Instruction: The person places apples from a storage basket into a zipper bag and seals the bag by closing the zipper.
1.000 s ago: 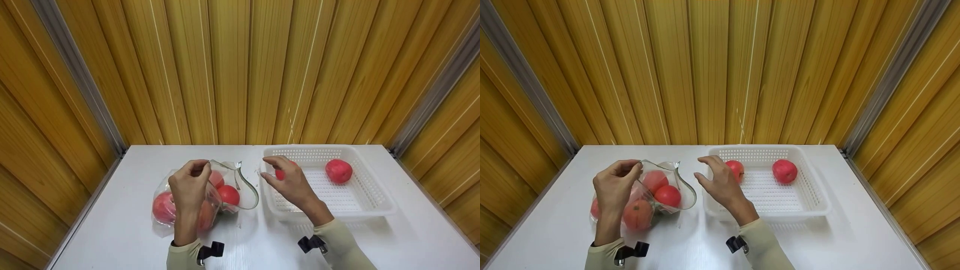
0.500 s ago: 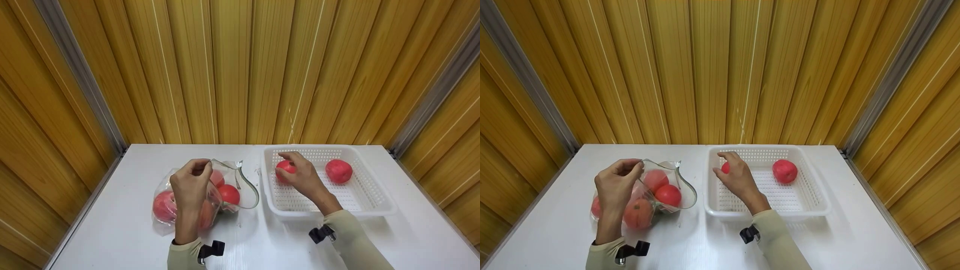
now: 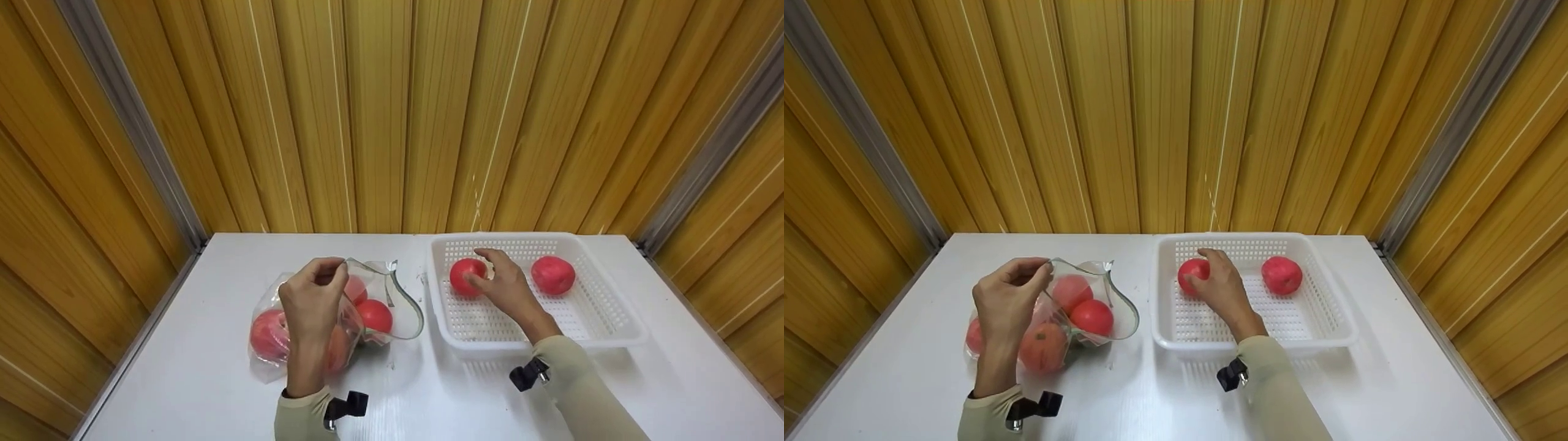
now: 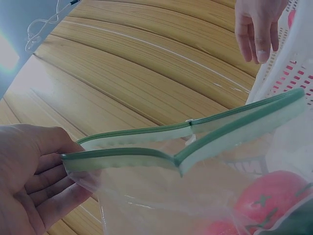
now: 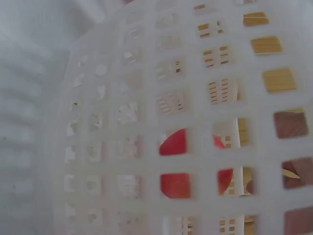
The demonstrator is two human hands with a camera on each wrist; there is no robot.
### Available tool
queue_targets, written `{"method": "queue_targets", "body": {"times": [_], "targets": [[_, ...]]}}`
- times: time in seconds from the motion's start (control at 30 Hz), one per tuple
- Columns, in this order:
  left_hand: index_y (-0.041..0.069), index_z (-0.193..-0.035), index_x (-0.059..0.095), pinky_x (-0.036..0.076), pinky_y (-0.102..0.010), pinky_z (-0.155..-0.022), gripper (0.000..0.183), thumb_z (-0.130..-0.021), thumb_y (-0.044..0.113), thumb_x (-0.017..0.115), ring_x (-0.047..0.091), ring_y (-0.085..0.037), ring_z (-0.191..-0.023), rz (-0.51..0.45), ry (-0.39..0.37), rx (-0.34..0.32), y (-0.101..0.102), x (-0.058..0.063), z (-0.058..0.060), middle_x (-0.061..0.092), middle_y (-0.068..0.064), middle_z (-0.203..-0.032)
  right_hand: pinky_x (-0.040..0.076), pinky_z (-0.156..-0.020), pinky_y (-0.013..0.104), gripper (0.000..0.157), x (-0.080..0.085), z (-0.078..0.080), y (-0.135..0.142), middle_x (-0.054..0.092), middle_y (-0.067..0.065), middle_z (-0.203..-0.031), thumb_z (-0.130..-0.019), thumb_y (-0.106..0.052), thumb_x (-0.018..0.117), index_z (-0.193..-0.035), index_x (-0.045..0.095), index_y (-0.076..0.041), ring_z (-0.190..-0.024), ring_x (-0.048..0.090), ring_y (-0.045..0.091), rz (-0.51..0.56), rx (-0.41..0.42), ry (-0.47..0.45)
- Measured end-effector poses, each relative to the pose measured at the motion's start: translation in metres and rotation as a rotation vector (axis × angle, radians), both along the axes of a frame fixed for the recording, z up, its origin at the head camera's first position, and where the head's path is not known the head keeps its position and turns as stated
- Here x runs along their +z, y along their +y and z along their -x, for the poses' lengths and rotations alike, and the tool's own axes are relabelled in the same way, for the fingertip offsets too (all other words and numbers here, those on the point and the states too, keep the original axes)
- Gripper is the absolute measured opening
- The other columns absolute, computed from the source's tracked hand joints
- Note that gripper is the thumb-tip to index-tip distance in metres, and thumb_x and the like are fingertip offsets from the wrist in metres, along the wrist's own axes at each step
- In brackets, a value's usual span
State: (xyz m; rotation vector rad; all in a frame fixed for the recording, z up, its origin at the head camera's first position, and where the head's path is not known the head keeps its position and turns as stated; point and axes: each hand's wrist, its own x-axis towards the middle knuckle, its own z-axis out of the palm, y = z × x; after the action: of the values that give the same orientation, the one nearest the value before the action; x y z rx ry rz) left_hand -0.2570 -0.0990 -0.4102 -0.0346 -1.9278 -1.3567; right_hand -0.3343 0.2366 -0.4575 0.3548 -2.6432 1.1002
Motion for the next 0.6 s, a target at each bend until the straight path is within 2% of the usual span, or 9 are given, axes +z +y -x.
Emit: {"method": "queue_targets", "body": {"times": [0.17, 0.37, 0.47, 0.6], "targets": [[0.002, -0.092, 0.083, 0.056, -0.018, -0.066, 0.004, -0.090, 0.002, 0.079, 0.070, -0.018, -0.068, 0.003, -0.003, -0.004, 0.0002, -0.0001, 0.0002, 0.078, -0.006, -0.082, 0.037, -0.117, 0.061, 0.063, -0.0040, 0.0010, 0.0022, 0.055, 0.031, -0.147, -0.093, -0.014, 0.081, -0.146, 0.054, 0.007, -0.139, 0.050, 0.047, -0.040, -0.010, -0.072], [0.003, -0.093, 0.083, 0.057, -0.019, -0.066, 0.004, -0.090, 0.003, 0.081, 0.069, -0.016, -0.068, 0.006, -0.018, 0.002, 0.0002, -0.0003, -0.0011, 0.079, -0.005, -0.083, 0.038, -0.117, 0.061, 0.063, -0.0062, 0.0014, 0.0016, 0.056, 0.028, -0.148, -0.093, -0.012, 0.082, -0.147, 0.055, 0.005, -0.139, 0.051, 0.046, -0.092, 0.046, -0.063], [0.003, -0.094, 0.083, 0.057, -0.020, -0.067, 0.004, -0.090, 0.004, 0.081, 0.069, -0.016, -0.068, 0.007, -0.015, 0.004, 0.0002, -0.0006, -0.0014, 0.079, -0.005, -0.083, 0.042, -0.113, 0.061, 0.060, -0.0069, 0.0014, 0.0007, 0.059, 0.025, -0.146, -0.092, -0.010, 0.083, -0.145, 0.058, 0.003, -0.132, 0.055, 0.044, -0.107, 0.100, -0.057], [0.003, -0.093, 0.083, 0.057, -0.019, -0.067, 0.004, -0.091, 0.004, 0.080, 0.070, -0.017, -0.068, 0.013, -0.004, 0.006, 0.0003, -0.0007, -0.0011, 0.079, -0.005, -0.082, 0.049, -0.106, 0.059, 0.050, -0.0067, -0.0005, 0.0001, 0.064, 0.021, -0.136, -0.092, -0.009, 0.082, -0.138, 0.065, 0.001, -0.121, 0.059, 0.039, -0.131, 0.084, -0.030]]}}
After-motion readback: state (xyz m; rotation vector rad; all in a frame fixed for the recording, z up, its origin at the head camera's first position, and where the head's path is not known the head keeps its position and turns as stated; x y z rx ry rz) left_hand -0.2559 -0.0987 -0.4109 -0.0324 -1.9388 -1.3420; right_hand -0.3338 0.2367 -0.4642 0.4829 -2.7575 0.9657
